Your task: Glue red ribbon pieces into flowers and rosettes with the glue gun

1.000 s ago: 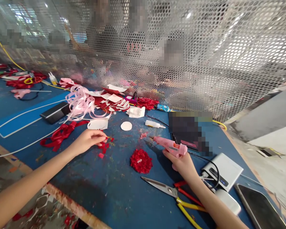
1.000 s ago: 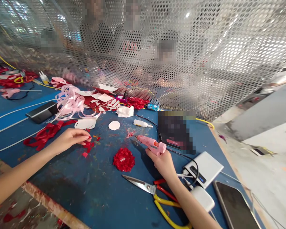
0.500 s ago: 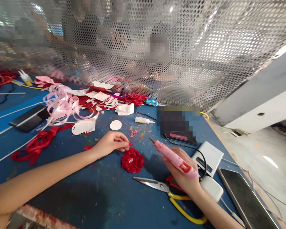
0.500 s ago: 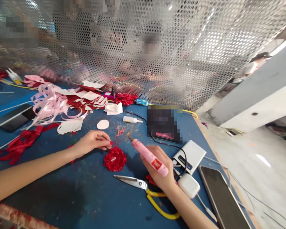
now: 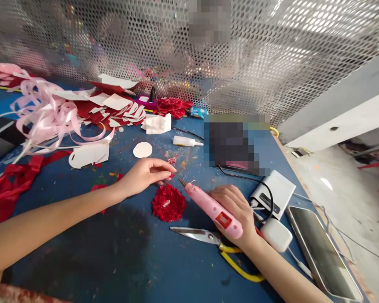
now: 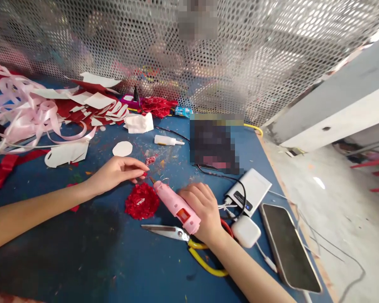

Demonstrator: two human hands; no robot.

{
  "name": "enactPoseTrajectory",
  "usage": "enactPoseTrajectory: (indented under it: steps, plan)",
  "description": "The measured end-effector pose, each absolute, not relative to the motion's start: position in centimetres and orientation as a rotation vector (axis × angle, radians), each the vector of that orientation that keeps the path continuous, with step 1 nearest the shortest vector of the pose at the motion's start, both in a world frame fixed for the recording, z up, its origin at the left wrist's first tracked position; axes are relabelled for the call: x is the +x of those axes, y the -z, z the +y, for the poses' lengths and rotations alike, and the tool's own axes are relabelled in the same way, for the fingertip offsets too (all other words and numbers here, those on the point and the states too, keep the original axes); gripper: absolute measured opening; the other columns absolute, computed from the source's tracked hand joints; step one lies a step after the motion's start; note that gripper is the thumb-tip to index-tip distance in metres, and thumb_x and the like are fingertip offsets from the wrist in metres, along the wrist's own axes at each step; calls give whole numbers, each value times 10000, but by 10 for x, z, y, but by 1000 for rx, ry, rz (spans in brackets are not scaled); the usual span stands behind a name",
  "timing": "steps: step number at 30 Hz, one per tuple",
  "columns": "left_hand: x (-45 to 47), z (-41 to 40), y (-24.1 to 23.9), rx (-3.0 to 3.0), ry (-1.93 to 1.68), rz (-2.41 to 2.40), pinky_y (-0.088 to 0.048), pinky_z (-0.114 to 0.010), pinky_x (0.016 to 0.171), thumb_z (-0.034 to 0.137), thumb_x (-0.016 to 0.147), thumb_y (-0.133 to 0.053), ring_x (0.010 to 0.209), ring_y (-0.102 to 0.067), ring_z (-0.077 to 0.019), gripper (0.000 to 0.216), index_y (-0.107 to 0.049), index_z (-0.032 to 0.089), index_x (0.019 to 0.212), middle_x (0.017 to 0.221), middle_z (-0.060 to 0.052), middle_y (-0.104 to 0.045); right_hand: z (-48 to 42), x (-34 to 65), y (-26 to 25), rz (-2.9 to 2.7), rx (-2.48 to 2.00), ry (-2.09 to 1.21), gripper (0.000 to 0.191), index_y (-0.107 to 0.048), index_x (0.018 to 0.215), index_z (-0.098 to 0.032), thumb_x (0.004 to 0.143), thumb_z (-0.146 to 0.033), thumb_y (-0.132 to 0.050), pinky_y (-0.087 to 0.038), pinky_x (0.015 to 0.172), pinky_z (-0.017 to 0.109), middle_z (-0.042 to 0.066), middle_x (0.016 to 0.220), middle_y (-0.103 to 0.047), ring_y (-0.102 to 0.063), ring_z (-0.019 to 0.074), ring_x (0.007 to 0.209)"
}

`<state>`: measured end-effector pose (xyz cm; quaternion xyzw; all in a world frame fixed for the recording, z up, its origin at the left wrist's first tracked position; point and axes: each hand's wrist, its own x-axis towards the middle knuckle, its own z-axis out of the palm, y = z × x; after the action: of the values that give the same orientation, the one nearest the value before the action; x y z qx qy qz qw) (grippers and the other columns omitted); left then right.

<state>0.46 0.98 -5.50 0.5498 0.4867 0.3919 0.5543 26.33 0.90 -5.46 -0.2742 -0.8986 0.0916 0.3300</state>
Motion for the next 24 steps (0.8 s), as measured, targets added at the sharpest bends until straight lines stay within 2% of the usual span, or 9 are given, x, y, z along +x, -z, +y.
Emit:
enactPoseTrajectory:
  steps: [3, 8, 12, 14, 20, 24]
  plan:
    - [6, 8, 53, 1244, -969, 1192, -534, -234, 651, 258, 709, -650, 768, -651, -145, 220, -612, 159, 902, 813, -13, -667, 8, 263, 54, -2379, -710, -218, 172, -576, 980, -202, 845, -219, -471, -457, 680, 369, 79, 834, -640, -565, 210, 794]
    - [6, 7, 50, 1238, -1058, 1290, -519, -280, 762, 262, 656, -686, 767, -648, -150, 174, -602, 146, 753, 778, -17, -674, 7, 262, 55, -2378, -718, -234, 184, -576, 1006, -209, 856, -227, -470, -458, 687, 375, 83, 869, -647, -566, 210, 806]
    - [5, 6, 52, 1264, -1086, 1335, -510, -238, 634, 288, 649, -700, 626, -616, -122, 168, -639, 147, 717, 678, -4, -673, 6, 262, 55, -2371, -750, -251, 191, -580, 1012, -219, 857, -226, -468, -466, 703, 376, 79, 885, -655, -577, 209, 810]
    - [5, 6, 53, 1255, -1091, 1328, -506, -224, 604, 297, 638, -717, 615, -615, -117, 184, -641, 150, 719, 686, -5, -682, 6, 262, 54, -2375, -757, -259, 192, -581, 1009, -221, 862, -234, -459, -467, 703, 376, 78, 884, -655, -579, 209, 807]
    - [4, 6, 58, 1207, -1066, 1305, -506, -216, 565, 326, 603, -755, 606, -621, -117, 224, -646, 143, 674, 765, -28, -717, 8, 261, 53, -2362, -744, -256, 165, -573, 980, -213, 852, -228, -470, -460, 690, 372, 77, 863, -646, -567, 206, 792]
    - [3, 6, 58, 1210, -988, 1318, -533, -247, 628, 331, 632, -736, 659, -646, -146, 225, -701, 154, 766, 759, -25, -724, 9, 262, 54, -2372, -759, -247, 169, -574, 975, -216, 861, -238, -451, -453, 681, 365, 74, 852, -649, -565, 201, 774]
